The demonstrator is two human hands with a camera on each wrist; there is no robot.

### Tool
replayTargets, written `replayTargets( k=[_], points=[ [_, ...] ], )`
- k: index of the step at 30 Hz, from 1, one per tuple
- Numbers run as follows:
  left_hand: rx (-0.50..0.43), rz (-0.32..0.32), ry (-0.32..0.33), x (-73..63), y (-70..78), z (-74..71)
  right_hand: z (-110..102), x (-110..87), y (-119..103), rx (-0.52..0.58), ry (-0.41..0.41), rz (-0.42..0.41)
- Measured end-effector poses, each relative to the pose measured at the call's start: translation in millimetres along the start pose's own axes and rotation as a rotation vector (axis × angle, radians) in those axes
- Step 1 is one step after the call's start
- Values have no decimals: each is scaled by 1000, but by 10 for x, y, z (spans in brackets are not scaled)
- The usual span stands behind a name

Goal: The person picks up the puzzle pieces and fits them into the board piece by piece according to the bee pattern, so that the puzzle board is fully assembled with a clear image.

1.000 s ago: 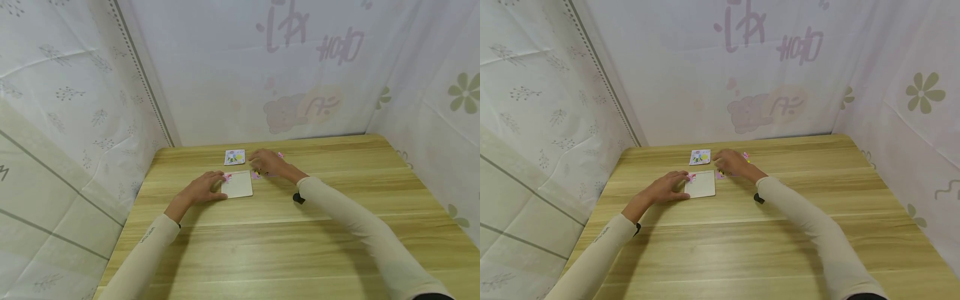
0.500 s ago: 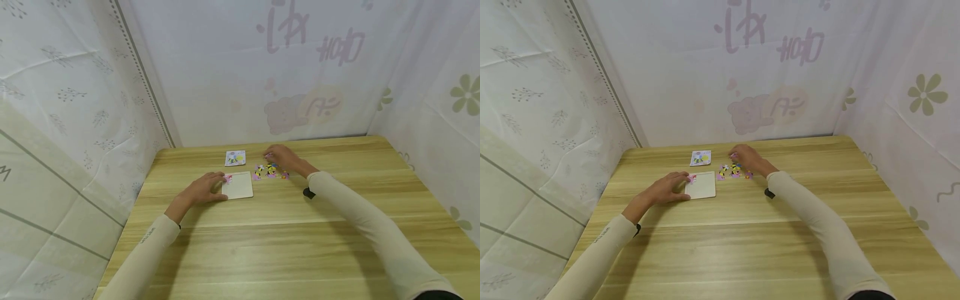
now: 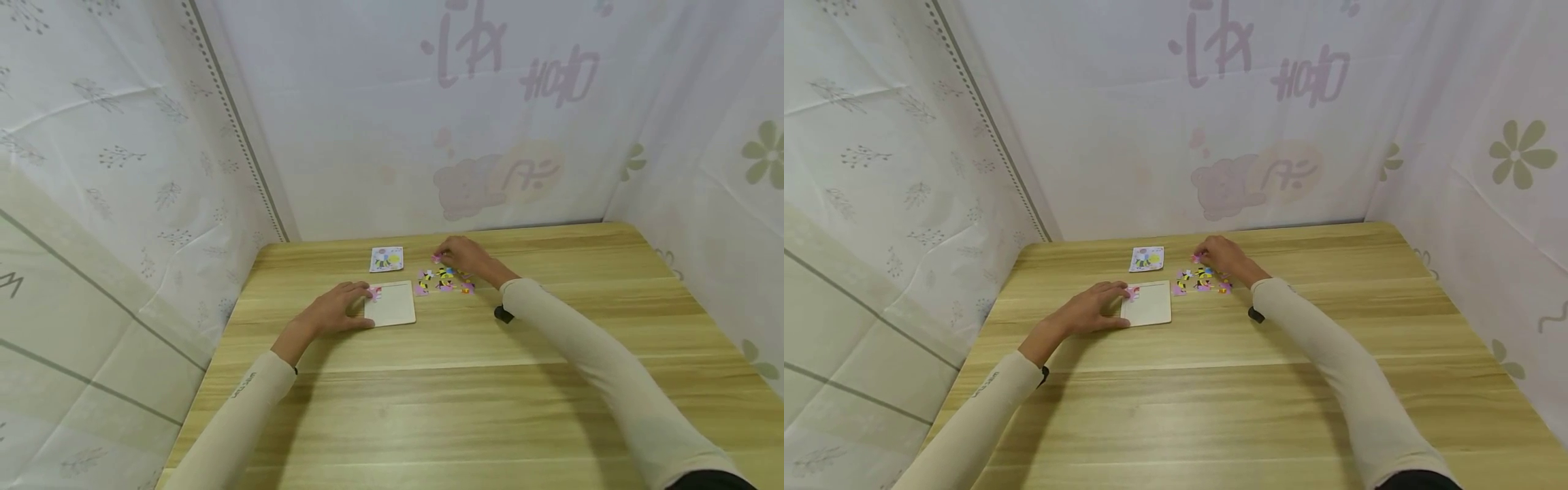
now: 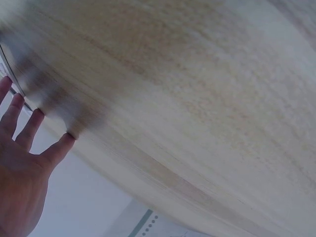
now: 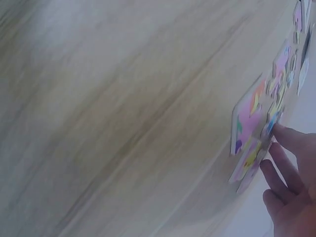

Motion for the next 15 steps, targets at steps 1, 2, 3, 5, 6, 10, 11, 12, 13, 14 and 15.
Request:
replayTargets(
  k=[1,2,3,5,6,10,11,12,13,14,15],
  points=[
    [0,0,0,1,2,-1,3,6,-7,-3,-1,1],
    [0,0,-1,3,3,0,3,12,-14,-5,0,1],
    [0,-1,-1,5,2,1,0,14,-23,-12,0,0],
    [2,-2,-2,8,-3,5,-1,18,-52,-28,0,-23],
    [3,-3,-1,8,-6,6,-1,18,-65,-30,-6,-35],
    [2,-7,-1,3,-17,8,13,10,-105,-24,-35,-93],
    [0,-6,-1,0,-15,7,19,6,-118,-17,-43,-110],
    [-2,-7,-3,-2,-13,6,22,4,-124,-11,-47,-118],
    [-4,-7,-3,-3,-11,5,26,1,-131,-11,-49,-127],
    [-5,-7,-4,-3,-8,5,27,-2,-138,-12,-48,-135],
    [-7,-7,-4,-5,-2,-1,29,-6,-145,-14,-47,-140]
  ],
)
Point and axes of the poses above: each hand's wrist, its own x-axis towards the middle knuckle, its own z-axis out of the palm, y = z × x, the point moved 8 cm from there along x, towards the middle knuckle
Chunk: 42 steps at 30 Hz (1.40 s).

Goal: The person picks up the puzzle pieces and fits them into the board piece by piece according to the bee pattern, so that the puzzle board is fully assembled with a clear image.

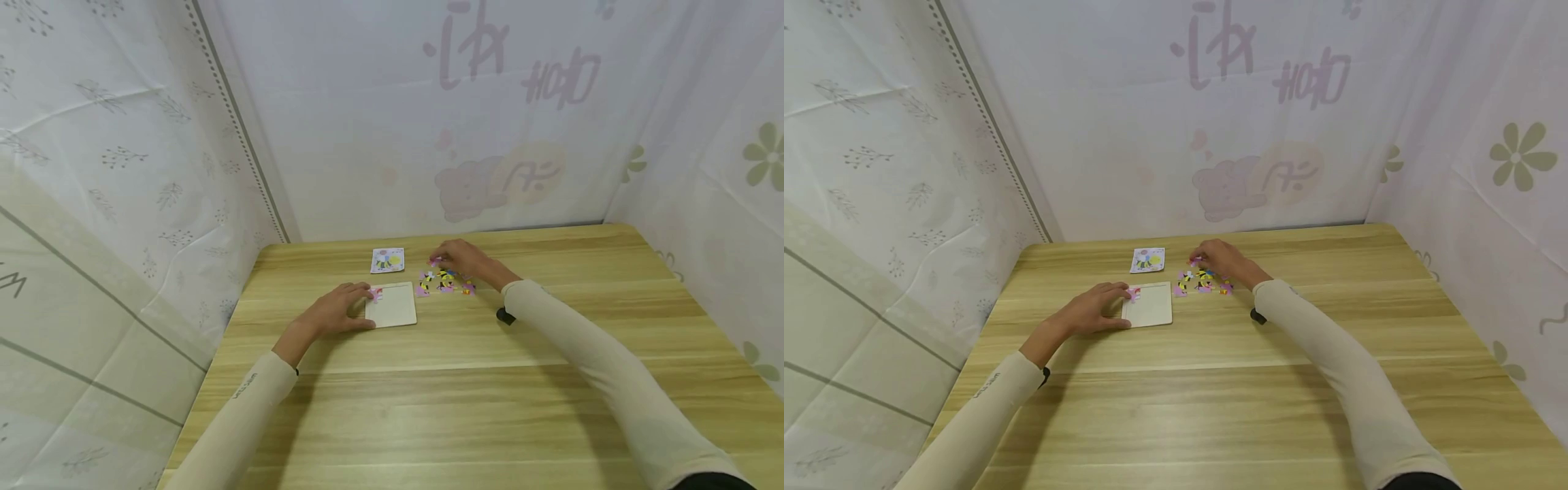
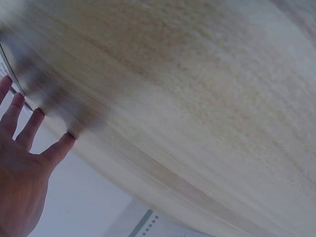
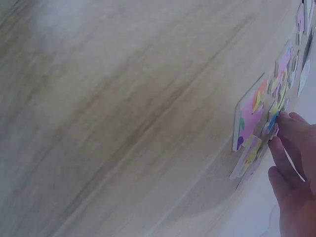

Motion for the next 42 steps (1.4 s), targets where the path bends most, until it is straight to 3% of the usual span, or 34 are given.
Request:
replayTargets(
  k=[6,16,24,42],
  points=[
    [12,1,-4,15,14,4,-15,-31,-27,-29,12,-8],
    [6,7,0,-13,34,-28,-14,-24,-173,-64,54,-91],
    [12,3,-4,6,-4,5,33,-23,-332,-18,61,-106],
    [11,1,3,14,-15,12,287,64,-752,-38,64,-201]
  ],
)
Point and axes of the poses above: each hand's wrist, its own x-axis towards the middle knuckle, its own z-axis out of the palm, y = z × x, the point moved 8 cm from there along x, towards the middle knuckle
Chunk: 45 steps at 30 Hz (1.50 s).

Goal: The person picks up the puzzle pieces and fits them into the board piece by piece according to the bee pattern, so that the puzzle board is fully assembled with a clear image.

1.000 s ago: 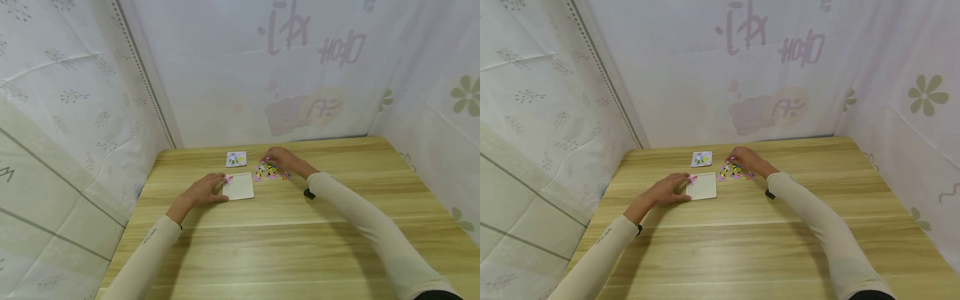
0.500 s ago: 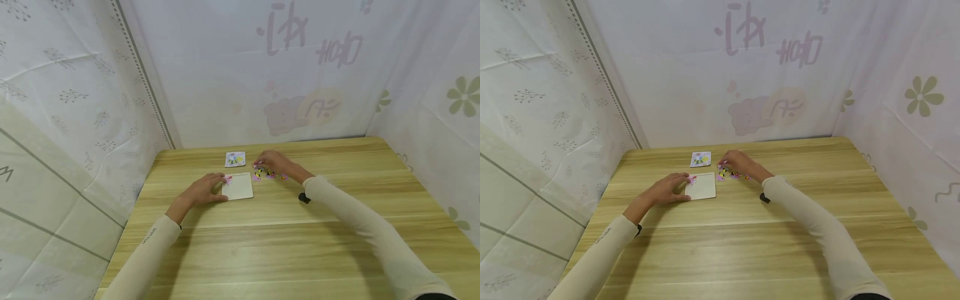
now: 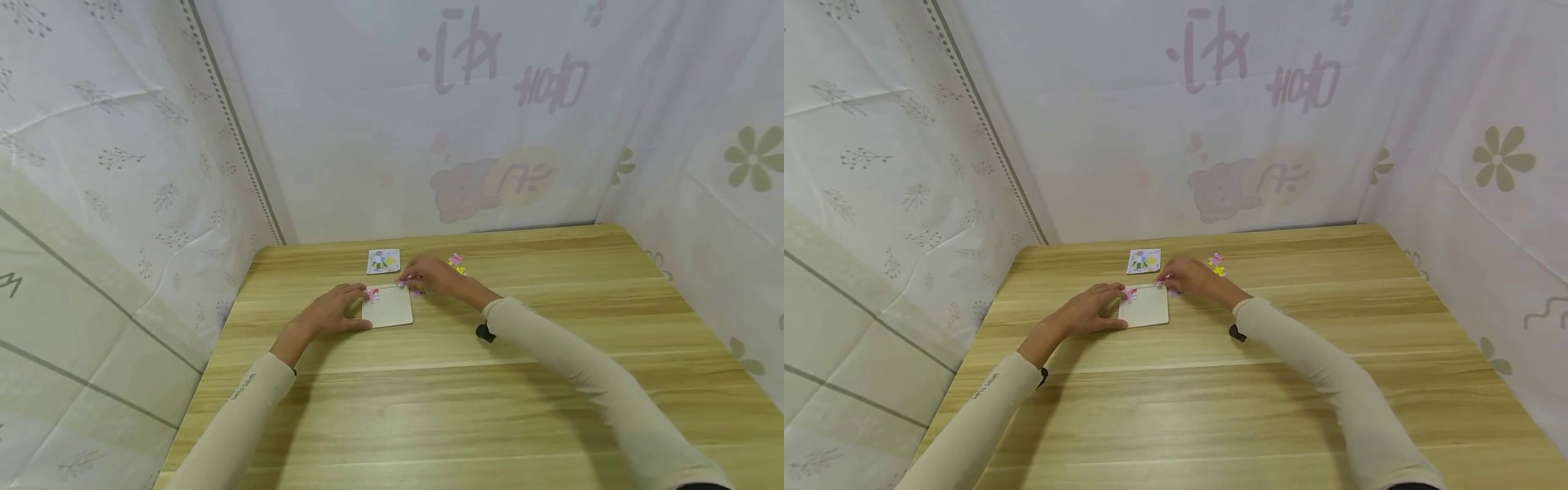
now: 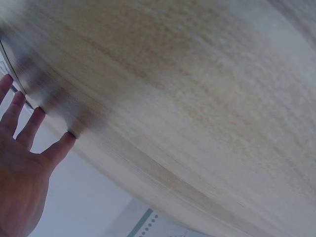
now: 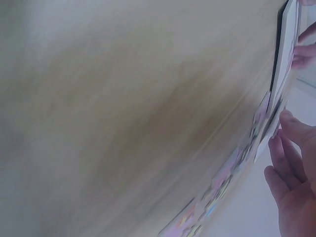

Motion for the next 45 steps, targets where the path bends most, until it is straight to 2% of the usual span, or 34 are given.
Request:
replayTargets(
  k=[5,16,23,31,39,45],
  points=[
    [-5,-1,-2,-2,3,-1,66,40,-88,45,-25,-3],
    [-6,9,10,1,-1,2,161,140,-242,24,-17,-89],
    [1,14,18,14,-7,-2,205,208,-304,-5,-25,-84],
    [-4,17,15,-2,12,-8,251,234,-360,26,-50,-63],
    [-5,20,17,-9,25,-15,264,247,-434,15,-52,-92],
    [3,24,21,-12,30,-23,301,248,-429,-15,-79,-43]
  ],
)
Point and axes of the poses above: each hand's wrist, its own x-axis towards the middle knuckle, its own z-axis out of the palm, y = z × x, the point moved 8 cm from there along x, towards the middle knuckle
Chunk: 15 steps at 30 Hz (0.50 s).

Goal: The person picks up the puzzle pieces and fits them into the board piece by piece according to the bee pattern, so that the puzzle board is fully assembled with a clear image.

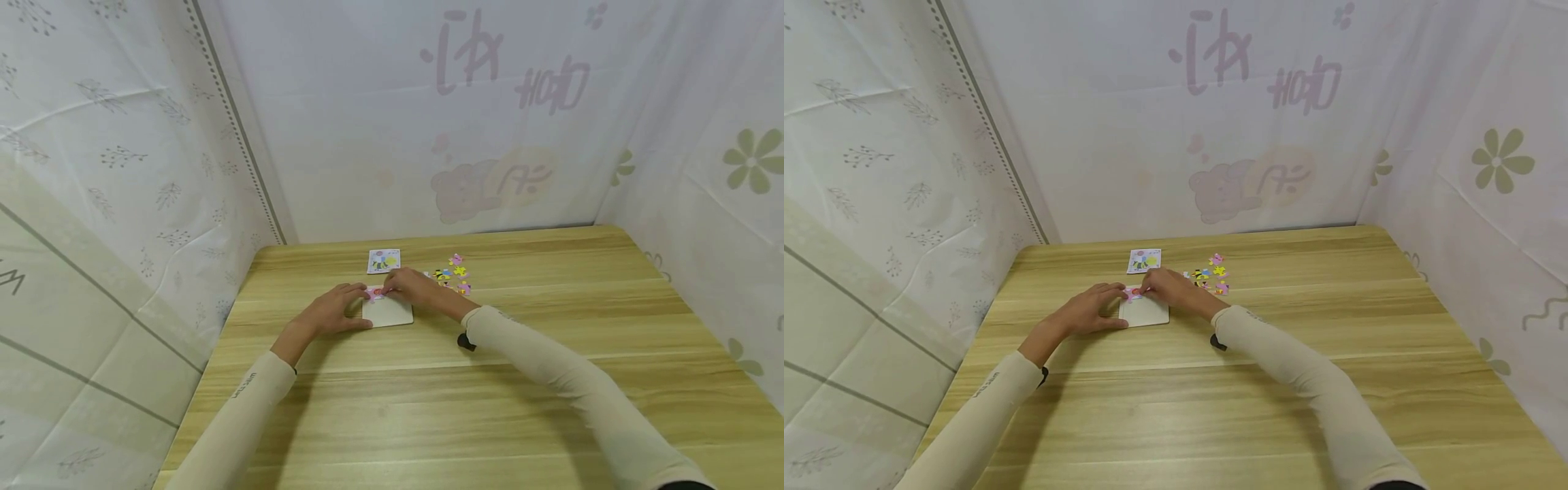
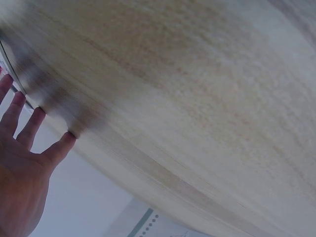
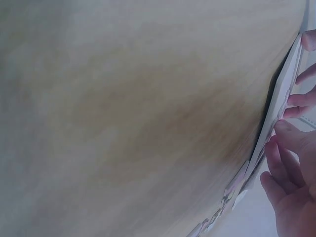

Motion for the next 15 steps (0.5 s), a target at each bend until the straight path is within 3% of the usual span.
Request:
replayTargets(
  k=[5,15],
  points=[
    [-8,0,-2,0,8,-6,13,-12,29,-10,-12,41],
    [5,-17,-10,-4,-4,9,-65,-86,88,48,43,89]
  ],
)
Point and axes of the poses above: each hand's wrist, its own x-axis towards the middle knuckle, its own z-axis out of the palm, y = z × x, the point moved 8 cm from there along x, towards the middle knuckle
